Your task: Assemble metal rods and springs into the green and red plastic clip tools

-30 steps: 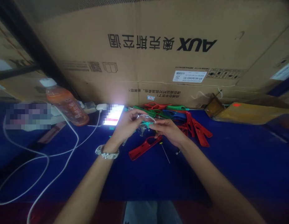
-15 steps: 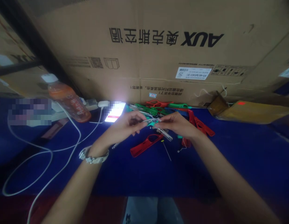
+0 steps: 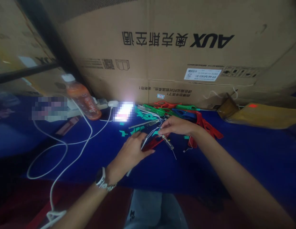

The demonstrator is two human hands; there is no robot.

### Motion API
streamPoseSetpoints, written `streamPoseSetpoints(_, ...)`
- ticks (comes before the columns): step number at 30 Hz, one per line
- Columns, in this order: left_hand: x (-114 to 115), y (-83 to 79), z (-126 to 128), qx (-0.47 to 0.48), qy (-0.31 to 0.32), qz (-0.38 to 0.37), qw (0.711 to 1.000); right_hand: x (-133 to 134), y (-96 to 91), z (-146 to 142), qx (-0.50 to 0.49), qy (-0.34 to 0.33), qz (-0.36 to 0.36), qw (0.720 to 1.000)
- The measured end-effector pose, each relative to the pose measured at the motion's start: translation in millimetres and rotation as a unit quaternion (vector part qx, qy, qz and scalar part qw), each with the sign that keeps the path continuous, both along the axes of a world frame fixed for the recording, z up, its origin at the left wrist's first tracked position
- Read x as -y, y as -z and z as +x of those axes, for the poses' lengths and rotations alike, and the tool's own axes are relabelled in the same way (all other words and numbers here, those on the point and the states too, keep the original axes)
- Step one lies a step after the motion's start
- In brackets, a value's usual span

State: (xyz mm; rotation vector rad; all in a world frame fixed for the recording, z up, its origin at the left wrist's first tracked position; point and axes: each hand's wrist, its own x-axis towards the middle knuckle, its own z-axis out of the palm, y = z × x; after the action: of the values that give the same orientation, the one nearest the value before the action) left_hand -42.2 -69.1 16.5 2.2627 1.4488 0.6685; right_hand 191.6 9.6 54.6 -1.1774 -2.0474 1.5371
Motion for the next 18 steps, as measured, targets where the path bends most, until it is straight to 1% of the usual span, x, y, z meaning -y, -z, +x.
streamPoseSetpoints(3,-5.6,3.1,-0.8,-0.016,0.02,-0.036,0.999,4.4,1.2,-0.7,0.0,0.028,0.034,0.999)
streamPoseSetpoints(4,-8.0,3.4,-1.3,-0.016,0.023,-0.036,0.999,6.1,0.7,-1.6,-0.005,0.042,0.05,0.998)
streamPoseSetpoints(6,-11.7,2.9,-1.5,-0.019,0.014,-0.01,1.0,9.2,-1.8,-4.4,-0.026,0.075,0.076,0.994)
streamPoseSetpoints(8,-11.6,1.4,-0.1,-0.024,-0.015,0.016,0.999,12.3,-5.4,-8.2,-0.06,0.107,0.088,0.989)
streamPoseSetpoints(9,-10.0,0.5,1.4,-0.02,-0.035,0.017,0.999,13.9,-6.9,-10.5,-0.076,0.12,0.09,0.986)
streamPoseSetpoints(10,-7.5,-0.3,3.6,-0.01,-0.058,0.009,0.998,15.6,-7.8,-12.9,-0.092,0.13,0.092,0.983)
streamPoseSetpoints(12,-0.5,-1.8,10.1,0.027,-0.1,-0.031,0.994,19.4,-6.3,-18.0,-0.121,0.15,0.089,0.977)
streamPoseSetpoints(14,7.0,-3.2,19.7,0.079,-0.121,-0.071,0.987,23.6,-0.4,-22.7,-0.157,0.176,0.055,0.97)
streamPoseSetpoints(16,13.4,-4.8,30.7,0.156,-0.131,-0.126,0.971,27.4,7.9,-25.9,-0.207,0.204,-0.02,0.956)
streamPoseSetpoints(18,18.6,-6.4,39.9,0.21,-0.119,-0.201,0.949,29.6,15.3,-26.5,-0.259,0.218,-0.087,0.937)
